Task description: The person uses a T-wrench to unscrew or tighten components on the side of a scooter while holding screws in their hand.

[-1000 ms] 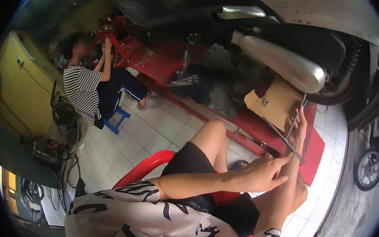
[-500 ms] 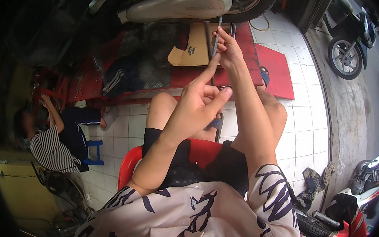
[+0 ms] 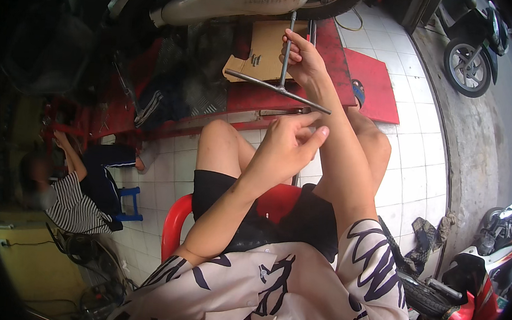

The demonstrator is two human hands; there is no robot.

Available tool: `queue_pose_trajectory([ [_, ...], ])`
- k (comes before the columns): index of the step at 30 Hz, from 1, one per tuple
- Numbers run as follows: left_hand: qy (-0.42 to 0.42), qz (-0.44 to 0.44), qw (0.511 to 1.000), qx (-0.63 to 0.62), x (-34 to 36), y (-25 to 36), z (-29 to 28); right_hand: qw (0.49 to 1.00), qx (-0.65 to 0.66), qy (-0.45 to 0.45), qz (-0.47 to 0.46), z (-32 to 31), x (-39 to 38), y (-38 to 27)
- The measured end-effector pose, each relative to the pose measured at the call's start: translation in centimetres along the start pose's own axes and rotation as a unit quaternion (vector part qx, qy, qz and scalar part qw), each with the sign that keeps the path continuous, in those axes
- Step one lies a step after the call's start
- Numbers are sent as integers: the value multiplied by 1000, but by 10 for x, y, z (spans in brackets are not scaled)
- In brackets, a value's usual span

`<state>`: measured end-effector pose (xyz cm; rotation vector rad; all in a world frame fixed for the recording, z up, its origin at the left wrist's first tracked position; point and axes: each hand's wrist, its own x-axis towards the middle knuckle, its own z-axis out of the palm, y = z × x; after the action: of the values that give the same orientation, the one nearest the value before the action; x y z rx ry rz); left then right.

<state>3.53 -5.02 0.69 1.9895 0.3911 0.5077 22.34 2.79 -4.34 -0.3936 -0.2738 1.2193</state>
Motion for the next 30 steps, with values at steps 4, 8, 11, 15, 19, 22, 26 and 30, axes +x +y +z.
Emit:
queue_pose_trajectory([
  [4,62,63,994,-57,1,26,-8,999,-39,-19,17,-4,6,-3],
  [8,166,-19,986,-4,-10,3,-24,999,-18,32,12,6,2,0],
  [11,10,-89,988,-122,-15,5,3,1000,4,23,2,3,1,5],
  [15,-22,80,986,-142,-2,34,-20,998,12,-45,45,4,-3,-3],
  [19,171,74,954,-233,34,29,-65,995,90,-44,-16,-15,-47,-63],
  [22,151,-47,929,-335,103,-35,-73,996,67,-31,-58,-7,-60,-75],
  [26,76,-145,815,-556,183,-113,-65,994,95,-16,-43,-4,-54,-67],
  [30,100,-132,720,-674,225,-126,-46,993,95,-20,-63,-8,-54,-73],
])
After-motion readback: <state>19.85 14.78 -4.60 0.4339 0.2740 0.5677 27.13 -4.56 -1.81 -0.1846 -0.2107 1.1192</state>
